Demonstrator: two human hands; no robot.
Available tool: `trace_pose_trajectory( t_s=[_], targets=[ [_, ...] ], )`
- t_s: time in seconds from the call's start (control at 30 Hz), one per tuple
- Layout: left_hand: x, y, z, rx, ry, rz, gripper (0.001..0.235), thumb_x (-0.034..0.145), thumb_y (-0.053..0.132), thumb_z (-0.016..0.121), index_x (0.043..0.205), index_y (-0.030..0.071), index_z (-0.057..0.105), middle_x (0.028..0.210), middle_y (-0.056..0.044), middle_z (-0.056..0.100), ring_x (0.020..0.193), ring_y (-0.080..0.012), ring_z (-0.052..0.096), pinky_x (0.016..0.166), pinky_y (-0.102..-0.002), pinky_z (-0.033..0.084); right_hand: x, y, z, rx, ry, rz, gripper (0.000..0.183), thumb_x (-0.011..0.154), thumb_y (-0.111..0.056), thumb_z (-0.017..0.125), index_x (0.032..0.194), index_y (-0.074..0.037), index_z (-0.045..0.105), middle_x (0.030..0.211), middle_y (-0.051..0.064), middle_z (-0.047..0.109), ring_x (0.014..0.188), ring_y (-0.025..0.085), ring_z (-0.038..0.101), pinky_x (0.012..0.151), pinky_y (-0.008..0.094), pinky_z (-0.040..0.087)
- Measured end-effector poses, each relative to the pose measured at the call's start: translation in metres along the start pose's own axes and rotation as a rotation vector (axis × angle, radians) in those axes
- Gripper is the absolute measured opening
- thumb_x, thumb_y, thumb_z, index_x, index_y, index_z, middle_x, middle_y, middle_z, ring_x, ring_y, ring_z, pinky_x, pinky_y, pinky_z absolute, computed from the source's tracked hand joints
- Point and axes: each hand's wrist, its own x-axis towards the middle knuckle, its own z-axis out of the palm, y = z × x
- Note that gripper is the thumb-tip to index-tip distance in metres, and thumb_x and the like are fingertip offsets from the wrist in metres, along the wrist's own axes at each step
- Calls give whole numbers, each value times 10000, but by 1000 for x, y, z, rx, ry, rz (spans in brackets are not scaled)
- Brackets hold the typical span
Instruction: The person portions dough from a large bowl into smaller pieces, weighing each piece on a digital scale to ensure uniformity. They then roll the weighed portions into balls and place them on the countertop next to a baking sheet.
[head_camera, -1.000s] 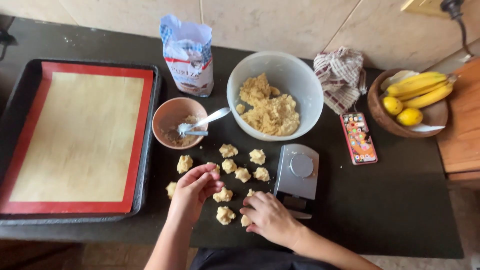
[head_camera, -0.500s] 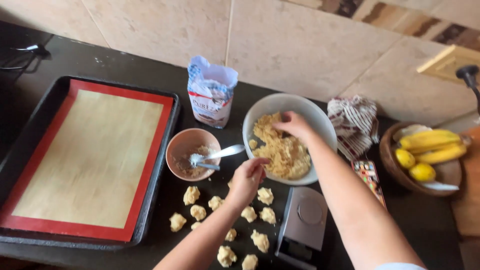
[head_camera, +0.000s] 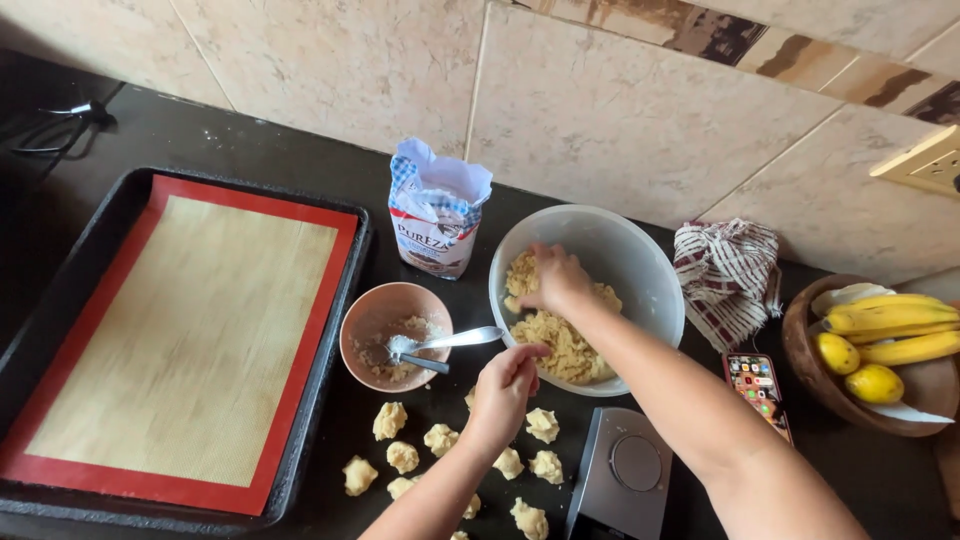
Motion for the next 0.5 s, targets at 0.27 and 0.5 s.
trace_pose_trajectory(
  t_s=[0.27, 0.5],
  targets=[
    [0, 1, -1, 7, 19, 0, 297, 894, 74, 405, 969, 105, 691, 612, 11, 517, 575, -93, 478, 576, -238, 393, -2, 5, 7, 117, -116, -272, 692, 659, -263, 716, 1292, -247, 437, 1295, 77, 448, 1170, 276, 470, 936, 414, 426],
    [0, 0, 0, 12, 21, 30, 267, 911, 73, 421, 952, 86, 685, 621, 6, 529, 571, -98, 481, 561, -240, 396, 0, -1, 51, -32, 111, -335, 641, 696, -356, 625, 1239, -104, 393, 1135, 180, 450, 1061, 375, 447, 880, 487, 435]
  ],
)
